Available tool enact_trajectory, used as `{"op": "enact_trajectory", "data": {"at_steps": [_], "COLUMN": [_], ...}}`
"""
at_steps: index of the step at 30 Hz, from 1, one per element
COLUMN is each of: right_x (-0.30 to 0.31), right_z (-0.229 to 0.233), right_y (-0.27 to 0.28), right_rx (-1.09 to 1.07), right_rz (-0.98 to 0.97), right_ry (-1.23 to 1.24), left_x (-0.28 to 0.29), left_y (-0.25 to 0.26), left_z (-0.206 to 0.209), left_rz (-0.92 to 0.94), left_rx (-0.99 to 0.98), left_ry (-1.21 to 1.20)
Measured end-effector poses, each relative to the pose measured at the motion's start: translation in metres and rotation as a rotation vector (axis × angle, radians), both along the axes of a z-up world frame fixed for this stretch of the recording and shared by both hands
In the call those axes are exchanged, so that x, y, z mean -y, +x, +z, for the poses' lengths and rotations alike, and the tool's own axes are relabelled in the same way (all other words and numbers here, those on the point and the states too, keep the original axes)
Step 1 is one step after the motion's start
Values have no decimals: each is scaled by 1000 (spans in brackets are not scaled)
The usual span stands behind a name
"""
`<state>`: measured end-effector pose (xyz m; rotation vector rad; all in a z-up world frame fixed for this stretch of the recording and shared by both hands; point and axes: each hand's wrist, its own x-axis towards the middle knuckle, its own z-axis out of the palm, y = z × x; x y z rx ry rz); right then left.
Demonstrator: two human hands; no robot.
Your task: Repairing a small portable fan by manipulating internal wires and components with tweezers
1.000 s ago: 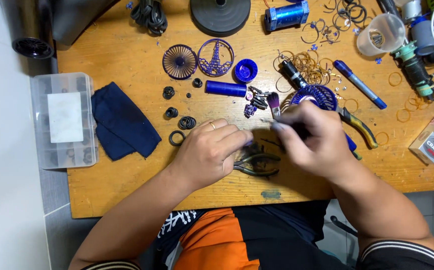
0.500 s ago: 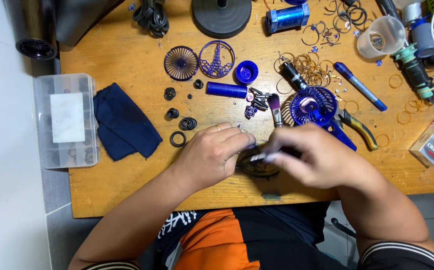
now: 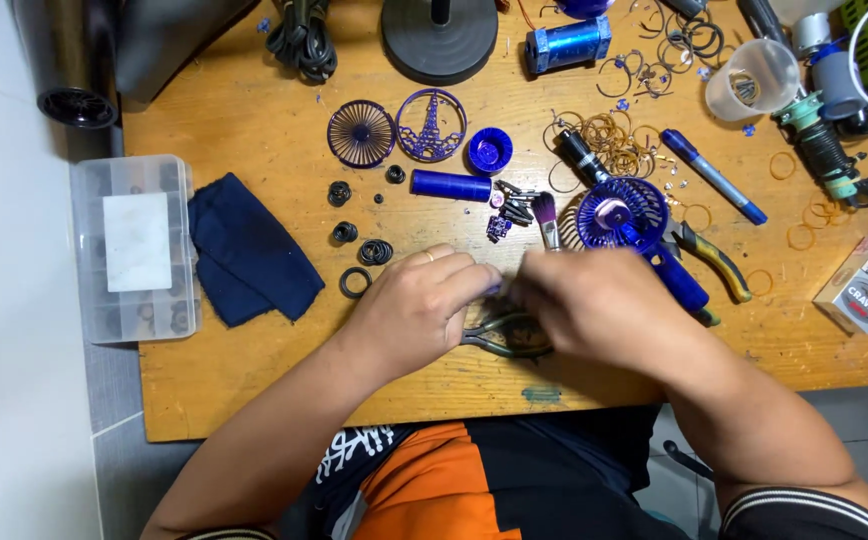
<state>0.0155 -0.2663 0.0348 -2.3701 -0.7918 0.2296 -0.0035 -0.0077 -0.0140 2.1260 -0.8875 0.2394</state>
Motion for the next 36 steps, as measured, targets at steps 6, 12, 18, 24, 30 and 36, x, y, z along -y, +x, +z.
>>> {"op": "enact_trajectory", "data": {"at_steps": [6, 12, 18, 24, 30, 36], "right_x": [13, -1, 8, 18, 1, 6], "right_z": [-19, 12, -10, -25, 10, -15], "right_y": [5, -4, 1, 4, 6, 3], "right_rx": [-93, -241, -64, -234, -285, -90], "right_rz": [-77, 106, -61, -14, 172, -129], "right_ry": [337, 152, 130, 397, 187, 214], "left_x": [1, 0, -1, 0, -2, -2], "left_y": [-5, -2, 0, -3, -2, -3], "left_z": [2, 5, 0, 0, 4, 1], "left_rz": [-46, -63, -50, -69, -72, -70], "left_rx": [-132, -66, -44, -85, -55, -83], "left_ry": [-131, -60, -46, -53, -9, -31]}}
